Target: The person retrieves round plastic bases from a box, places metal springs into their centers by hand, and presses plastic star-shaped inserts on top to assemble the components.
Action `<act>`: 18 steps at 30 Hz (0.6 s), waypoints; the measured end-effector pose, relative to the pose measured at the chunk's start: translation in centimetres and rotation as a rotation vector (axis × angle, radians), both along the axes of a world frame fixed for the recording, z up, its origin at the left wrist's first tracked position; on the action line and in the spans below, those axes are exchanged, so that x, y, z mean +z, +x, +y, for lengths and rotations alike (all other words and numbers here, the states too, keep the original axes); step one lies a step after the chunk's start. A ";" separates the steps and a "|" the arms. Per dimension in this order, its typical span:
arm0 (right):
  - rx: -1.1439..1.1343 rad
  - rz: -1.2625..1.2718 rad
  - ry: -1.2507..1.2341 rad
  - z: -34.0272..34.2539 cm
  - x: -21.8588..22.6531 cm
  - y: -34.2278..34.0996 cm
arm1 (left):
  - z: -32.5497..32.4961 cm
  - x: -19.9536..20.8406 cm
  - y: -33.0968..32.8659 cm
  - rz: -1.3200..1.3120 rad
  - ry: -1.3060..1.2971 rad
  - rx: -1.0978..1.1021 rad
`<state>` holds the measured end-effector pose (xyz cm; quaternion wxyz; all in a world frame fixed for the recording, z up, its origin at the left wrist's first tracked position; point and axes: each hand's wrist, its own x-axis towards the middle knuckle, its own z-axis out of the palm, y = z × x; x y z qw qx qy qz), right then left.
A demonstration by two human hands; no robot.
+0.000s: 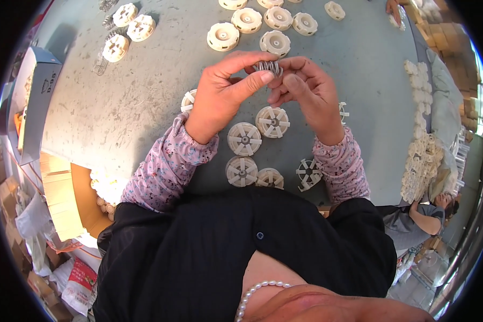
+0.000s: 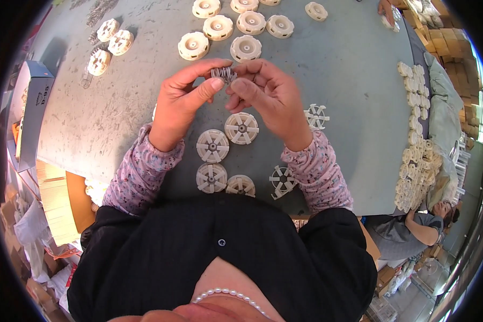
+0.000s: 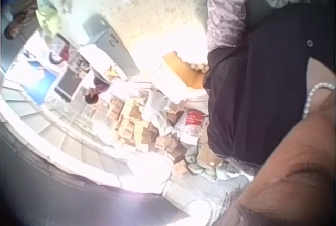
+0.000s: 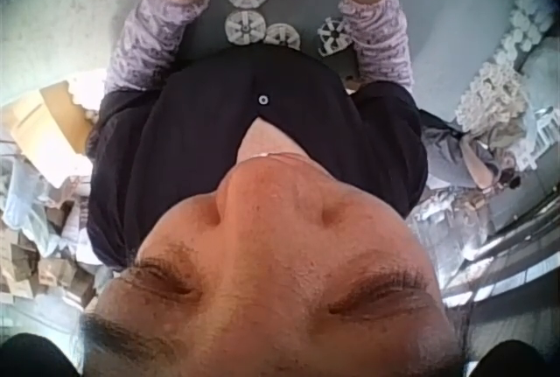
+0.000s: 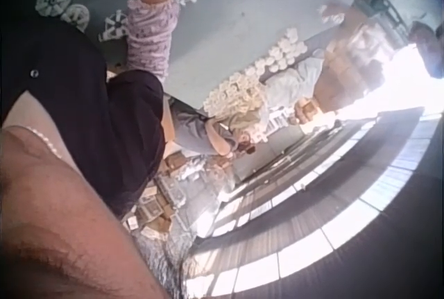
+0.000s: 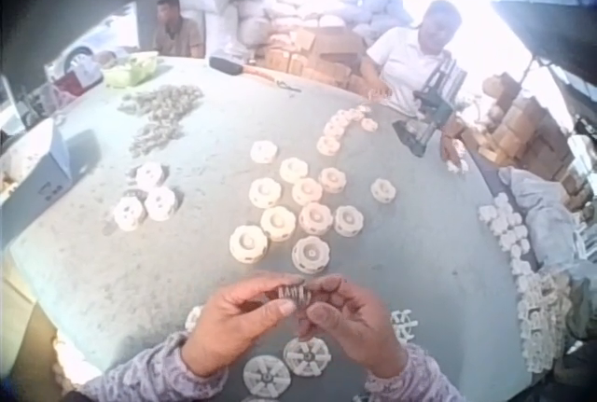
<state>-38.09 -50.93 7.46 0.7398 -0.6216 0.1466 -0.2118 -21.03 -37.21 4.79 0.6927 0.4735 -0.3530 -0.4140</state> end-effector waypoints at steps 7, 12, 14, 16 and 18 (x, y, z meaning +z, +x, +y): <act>-0.072 -0.085 -0.828 -0.7 -0.7 0.1 | -0.3 0.4 0.7 0.199 0.204 0.019; -0.098 -0.210 -1.208 -1.4 -0.5 0.7 | -0.2 0.7 2.7 0.414 0.275 0.162; -0.143 -0.080 -0.380 -1.7 -0.1 0.8 | 0.3 1.1 3.4 0.390 0.177 0.064; -0.161 -0.073 -0.385 -3.0 -1.0 0.8 | 0.3 0.8 3.2 0.433 0.186 0.005; -0.181 -0.067 -0.380 -4.2 -2.1 0.9 | 0.2 0.7 2.8 0.429 0.227 0.021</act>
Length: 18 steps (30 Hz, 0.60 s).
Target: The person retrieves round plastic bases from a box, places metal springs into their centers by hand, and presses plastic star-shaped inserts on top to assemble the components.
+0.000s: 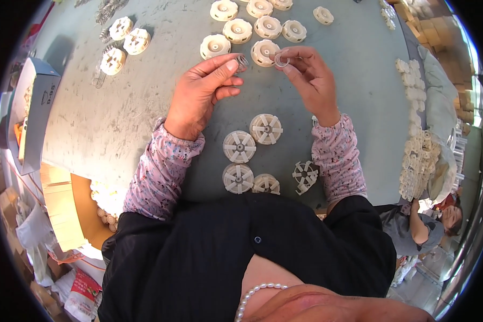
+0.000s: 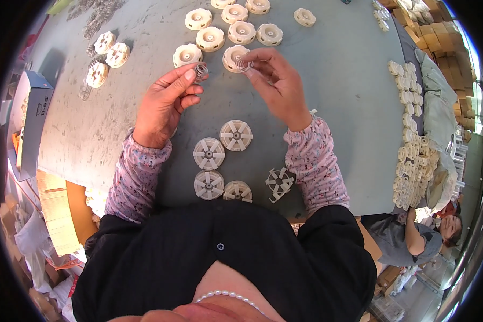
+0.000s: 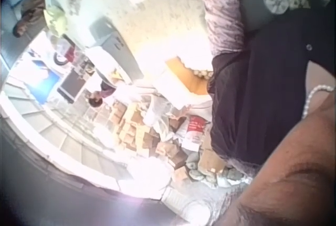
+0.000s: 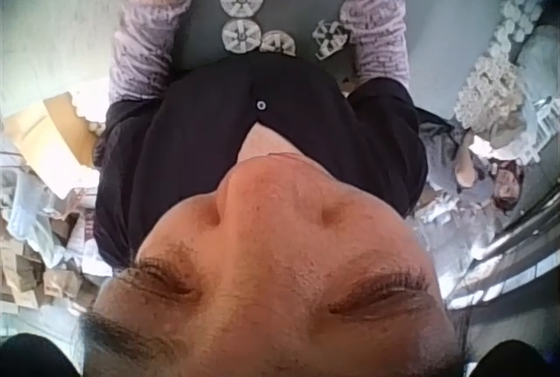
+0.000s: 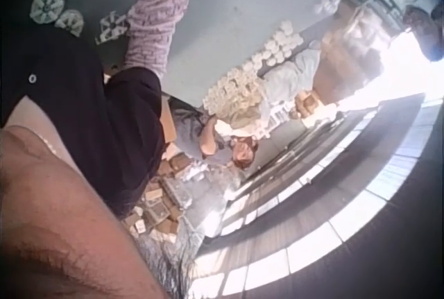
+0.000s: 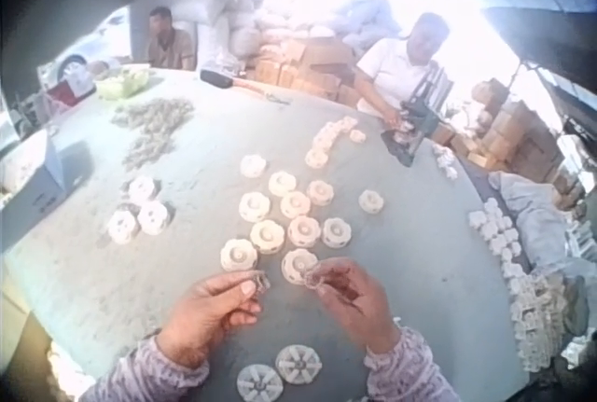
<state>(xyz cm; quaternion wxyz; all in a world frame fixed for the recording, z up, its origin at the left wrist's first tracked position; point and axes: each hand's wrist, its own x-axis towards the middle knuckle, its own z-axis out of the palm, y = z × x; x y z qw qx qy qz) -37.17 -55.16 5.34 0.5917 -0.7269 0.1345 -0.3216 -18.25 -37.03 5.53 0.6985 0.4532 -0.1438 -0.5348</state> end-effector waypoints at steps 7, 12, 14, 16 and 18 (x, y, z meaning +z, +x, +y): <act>-0.193 0.386 -0.698 -4.2 -1.6 2.2 | -0.5 -1.3 0.9 -0.012 -0.005 0.015; -0.215 0.346 -0.981 -4.2 -1.9 2.9 | -0.8 -1.6 0.9 -0.044 -0.021 0.020; -0.309 0.254 -1.061 -3.3 -0.8 2.7 | -0.8 -1.6 0.6 -0.159 -0.030 0.028; -0.106 0.283 -0.552 -0.9 1.0 2.5 | -0.7 -1.8 0.1 -0.279 -0.038 0.048; 0.076 0.298 -0.045 1.4 1.7 2.0 | -0.9 -2.0 -0.8 -0.499 -0.217 0.131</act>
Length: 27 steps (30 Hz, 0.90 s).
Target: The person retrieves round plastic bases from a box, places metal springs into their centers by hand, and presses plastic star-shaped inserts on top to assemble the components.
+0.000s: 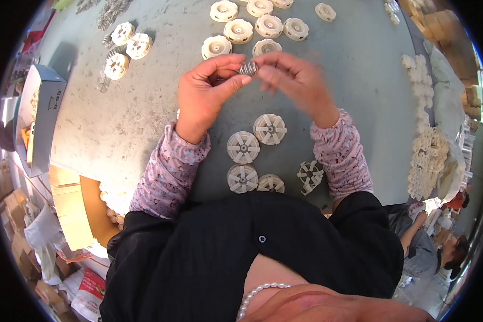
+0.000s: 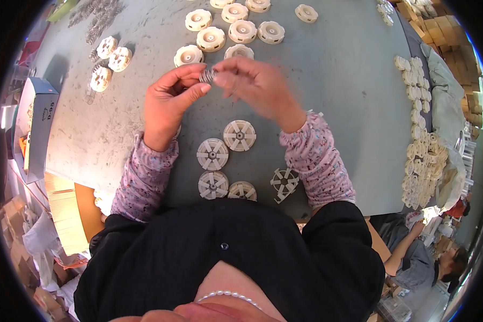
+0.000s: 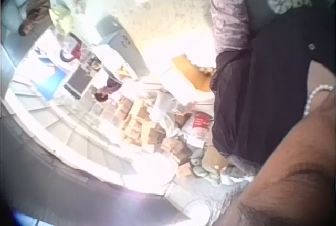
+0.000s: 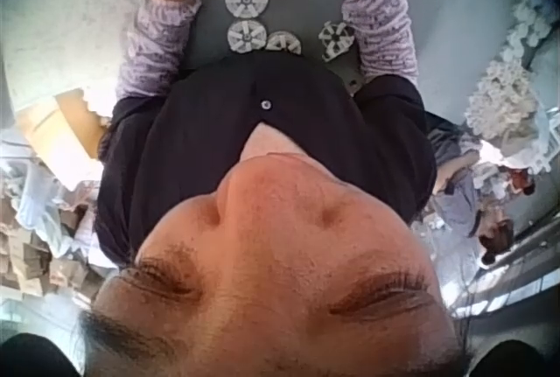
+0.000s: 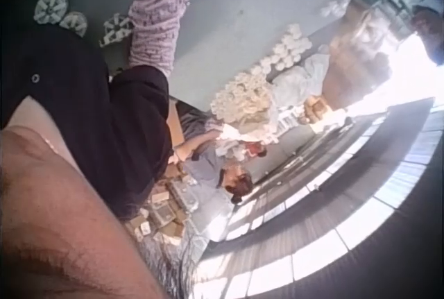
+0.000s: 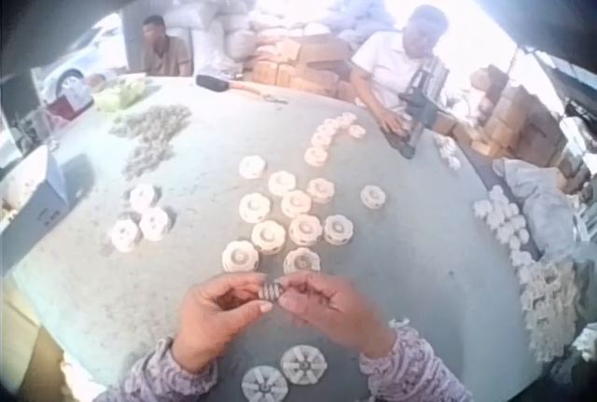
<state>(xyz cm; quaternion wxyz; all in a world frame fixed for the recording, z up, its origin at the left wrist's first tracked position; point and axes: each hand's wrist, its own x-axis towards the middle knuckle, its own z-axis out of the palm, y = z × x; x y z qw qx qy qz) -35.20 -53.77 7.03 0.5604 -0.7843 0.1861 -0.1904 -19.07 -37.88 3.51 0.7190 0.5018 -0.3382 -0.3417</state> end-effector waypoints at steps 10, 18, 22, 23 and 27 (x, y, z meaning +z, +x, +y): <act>-0.001 -0.171 0.385 1.4 0.0 0.3 | 0.2 0.2 0.5 0.085 0.071 -0.080; 0.014 -0.277 0.375 0.8 -1.0 0.4 | 0.1 1.3 0.9 0.327 0.236 -0.109; 0.148 -0.341 -0.569 0.3 -0.2 0.3 | 0.1 0.8 3.1 0.530 0.295 -0.128; 0.151 -0.300 -0.531 0.4 -0.1 0.2 | -0.3 0.5 3.2 0.294 0.198 -0.005; 0.011 -0.252 -0.079 0.1 -0.3 0.2 | -2.6 -0.9 7.1 -0.562 0.167 0.230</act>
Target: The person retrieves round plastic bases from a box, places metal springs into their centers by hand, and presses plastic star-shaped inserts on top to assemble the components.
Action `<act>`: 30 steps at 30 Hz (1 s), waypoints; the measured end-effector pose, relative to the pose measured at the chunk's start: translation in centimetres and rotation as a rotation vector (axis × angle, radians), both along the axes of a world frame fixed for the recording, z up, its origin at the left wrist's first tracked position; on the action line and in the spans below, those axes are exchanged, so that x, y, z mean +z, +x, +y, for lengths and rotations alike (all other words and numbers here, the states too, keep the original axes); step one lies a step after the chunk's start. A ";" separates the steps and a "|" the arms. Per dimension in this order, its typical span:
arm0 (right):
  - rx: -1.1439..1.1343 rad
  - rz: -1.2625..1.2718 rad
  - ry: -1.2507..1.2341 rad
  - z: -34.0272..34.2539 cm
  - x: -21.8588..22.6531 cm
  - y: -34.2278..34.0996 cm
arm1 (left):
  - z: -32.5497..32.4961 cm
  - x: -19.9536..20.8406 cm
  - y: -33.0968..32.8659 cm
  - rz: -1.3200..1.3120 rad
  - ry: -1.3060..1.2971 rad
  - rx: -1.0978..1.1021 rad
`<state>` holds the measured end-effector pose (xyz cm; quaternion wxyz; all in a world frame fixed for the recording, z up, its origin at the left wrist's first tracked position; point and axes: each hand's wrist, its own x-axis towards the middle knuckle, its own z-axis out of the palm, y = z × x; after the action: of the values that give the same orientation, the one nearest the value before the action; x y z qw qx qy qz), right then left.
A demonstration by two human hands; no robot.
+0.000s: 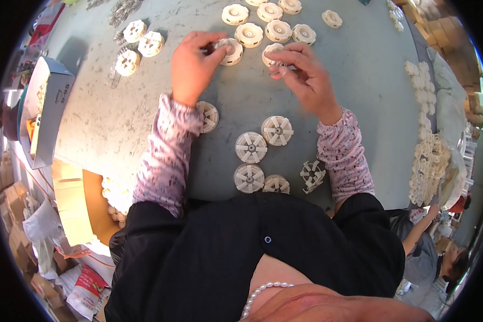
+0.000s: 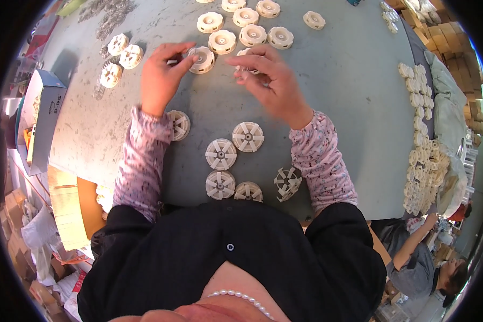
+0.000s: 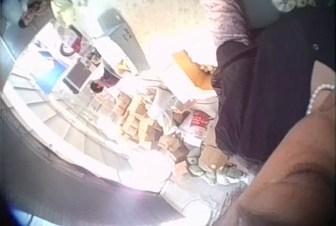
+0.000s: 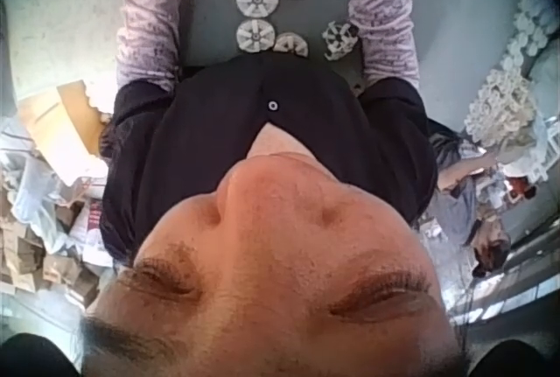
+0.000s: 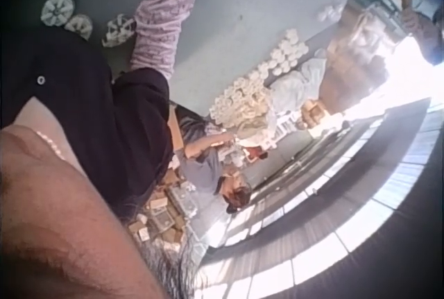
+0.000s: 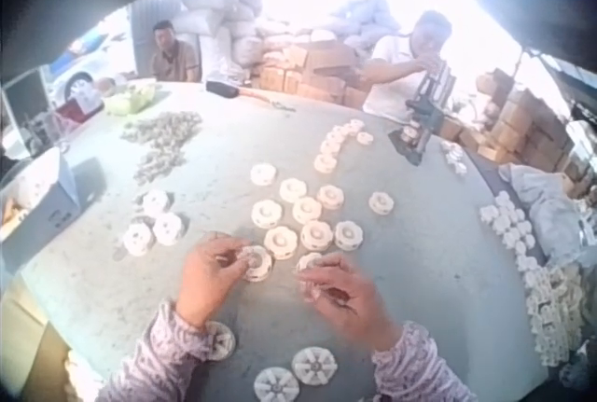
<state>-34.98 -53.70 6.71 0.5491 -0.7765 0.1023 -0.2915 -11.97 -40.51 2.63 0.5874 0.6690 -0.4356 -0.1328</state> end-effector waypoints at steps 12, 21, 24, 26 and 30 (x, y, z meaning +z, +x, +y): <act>-0.178 0.230 -0.493 -6.5 -0.8 7.4 | -0.4 -1.3 1.4 -0.167 0.175 -0.080; 0.007 0.575 -0.653 -6.7 3.9 1.2 | 2.2 -1.1 -1.3 -0.060 0.228 -0.179; 0.008 0.997 -0.746 -2.7 6.9 -7.5 | 3.9 -0.8 -3.4 -0.024 0.235 -0.216; -0.034 1.103 -0.639 -0.8 5.8 -11.1 | 4.1 -0.3 -4.9 -0.041 0.254 -0.220; -0.128 0.988 -0.412 0.2 3.2 -14.0 | 4.7 -0.6 -7.2 -0.092 0.213 -0.207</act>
<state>-48.95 -53.54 9.93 0.2529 -0.9051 0.3362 0.0613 -19.13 -35.81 2.06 0.4756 0.6847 -0.5119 -0.2073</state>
